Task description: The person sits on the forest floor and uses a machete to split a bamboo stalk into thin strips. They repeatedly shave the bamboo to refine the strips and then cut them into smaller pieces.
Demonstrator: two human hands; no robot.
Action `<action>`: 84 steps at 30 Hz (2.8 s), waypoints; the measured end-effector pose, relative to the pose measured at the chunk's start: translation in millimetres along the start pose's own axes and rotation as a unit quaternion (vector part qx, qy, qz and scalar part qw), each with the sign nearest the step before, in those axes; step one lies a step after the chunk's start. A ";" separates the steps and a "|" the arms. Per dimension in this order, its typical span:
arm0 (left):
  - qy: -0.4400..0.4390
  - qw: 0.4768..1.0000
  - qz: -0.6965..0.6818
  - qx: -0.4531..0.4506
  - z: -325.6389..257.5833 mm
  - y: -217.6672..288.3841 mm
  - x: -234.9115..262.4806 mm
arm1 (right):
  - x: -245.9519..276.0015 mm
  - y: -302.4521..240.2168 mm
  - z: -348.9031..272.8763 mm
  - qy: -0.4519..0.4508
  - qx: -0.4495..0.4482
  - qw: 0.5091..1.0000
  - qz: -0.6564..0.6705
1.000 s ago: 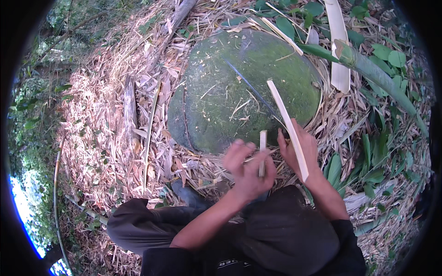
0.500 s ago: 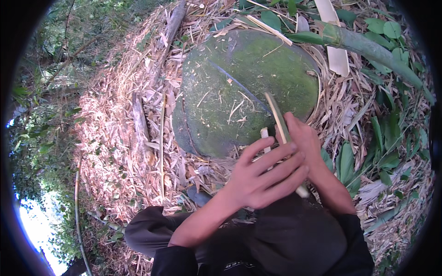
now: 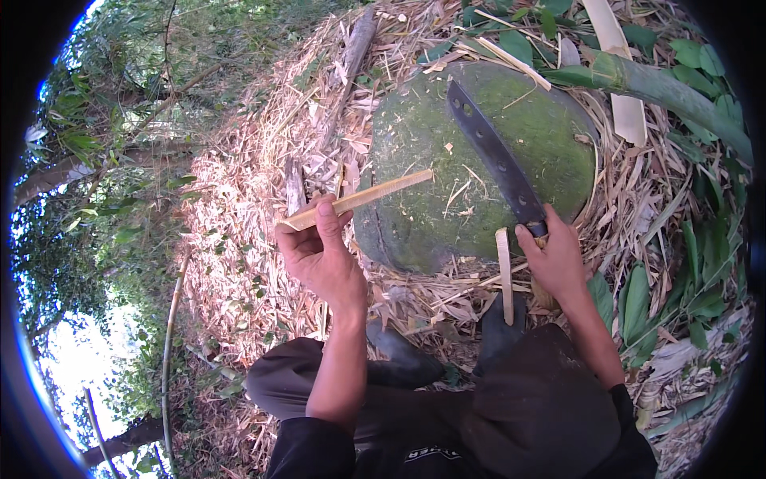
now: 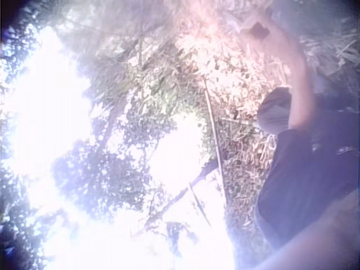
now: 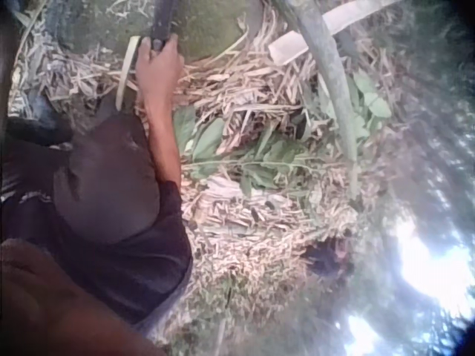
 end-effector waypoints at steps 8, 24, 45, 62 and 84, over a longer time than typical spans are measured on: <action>-0.035 0.998 -0.058 -0.007 4.0 1.8 -0.4 | 0.6 -2.8 1.8 -0.015 -0.002 1.000 0.027; 0.036 0.997 -0.058 0.039 18.3 -28.2 24.2 | -7.9 19.8 3.9 -0.026 -0.057 0.994 0.093; -0.160 0.966 -0.160 0.125 -1.7 -59.5 -73.7 | -8.3 15.1 3.6 -0.036 -0.063 0.972 0.222; -0.459 0.771 0.419 -0.139 -42.1 -46.8 -186.6 | 66.9 -38.6 11.5 0.102 0.125 0.984 -0.080; -0.456 0.758 0.423 -0.195 -39.7 -41.8 -191.6 | 37.9 -82.2 49.1 0.033 0.173 0.953 -0.245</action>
Point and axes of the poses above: each hand's wrist, its own z-axis towards the middle knuckle, its own x-axis out of the back of the hand, y = z × x, the point moved 9 cm from there along z, towards the middle knuckle, and after that the axes turned 5 degrees about z, right-handed, at the moved point
